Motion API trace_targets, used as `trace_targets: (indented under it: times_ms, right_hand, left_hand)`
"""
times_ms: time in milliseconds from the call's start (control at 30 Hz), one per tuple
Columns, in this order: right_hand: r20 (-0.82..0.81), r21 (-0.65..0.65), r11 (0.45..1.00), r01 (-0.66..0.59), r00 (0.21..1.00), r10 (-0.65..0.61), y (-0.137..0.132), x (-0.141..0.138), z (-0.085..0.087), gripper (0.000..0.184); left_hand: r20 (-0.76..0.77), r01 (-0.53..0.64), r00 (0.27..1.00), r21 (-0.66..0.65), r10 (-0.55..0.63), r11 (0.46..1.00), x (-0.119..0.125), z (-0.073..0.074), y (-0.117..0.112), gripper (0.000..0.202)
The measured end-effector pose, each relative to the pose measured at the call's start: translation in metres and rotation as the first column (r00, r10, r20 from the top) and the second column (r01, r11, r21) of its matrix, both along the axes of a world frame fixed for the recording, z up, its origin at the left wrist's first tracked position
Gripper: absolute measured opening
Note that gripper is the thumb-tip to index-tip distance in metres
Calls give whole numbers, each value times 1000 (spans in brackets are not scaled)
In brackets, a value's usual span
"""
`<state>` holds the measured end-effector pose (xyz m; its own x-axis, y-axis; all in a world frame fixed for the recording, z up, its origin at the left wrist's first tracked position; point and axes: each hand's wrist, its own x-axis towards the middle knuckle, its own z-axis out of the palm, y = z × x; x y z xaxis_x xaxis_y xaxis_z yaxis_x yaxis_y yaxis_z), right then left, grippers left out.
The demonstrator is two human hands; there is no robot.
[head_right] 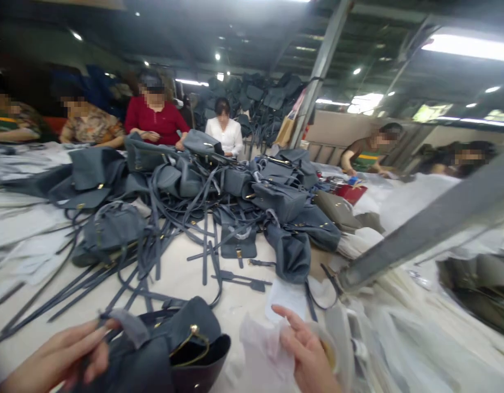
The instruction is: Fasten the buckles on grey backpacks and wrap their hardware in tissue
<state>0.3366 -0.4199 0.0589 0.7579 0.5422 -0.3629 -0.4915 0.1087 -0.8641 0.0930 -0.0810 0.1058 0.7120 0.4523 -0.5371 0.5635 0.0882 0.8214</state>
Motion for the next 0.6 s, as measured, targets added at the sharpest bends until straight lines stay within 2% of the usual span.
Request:
trace_targets:
  times_ms: [67,133,200,233,333,433,533,600]
  right_hand:
    - [-159,97,985,-142,975,157,23,-37,15,37]
    - [-240,183,937,-299,910,337,52,-71,22,33]
    - [-261,227,881,-415,845,466,86,-102,20,36]
    - [-253,214,863,-458,827,501,103,-115,16,37]
    - [-180,109,857,-504,838,515,150,-146,-1,42]
    - [-78,32,874,-485,871,486,183,-162,-10,42]
    - [13,-16,902,-432,902,432,201,-168,-6,39]
    - [-25,16,909,-417,908,418,209,-171,2,38]
  left_hand:
    - [83,-67,994,-106,76,992,-3,13,-1,46]
    - [115,-123,981,-236,153,964,2,22,0,43]
    - [107,-159,971,-387,216,908,8,24,3,37]
    - [100,-179,965,-423,242,888,10,22,5,32]
    - [69,-230,952,-487,299,843,10,16,11,20]
    - [52,-266,939,-521,341,811,5,15,15,17]
    - [70,-283,926,-520,371,806,-5,19,13,13]
    - [94,-295,917,-496,388,816,-13,20,7,14]
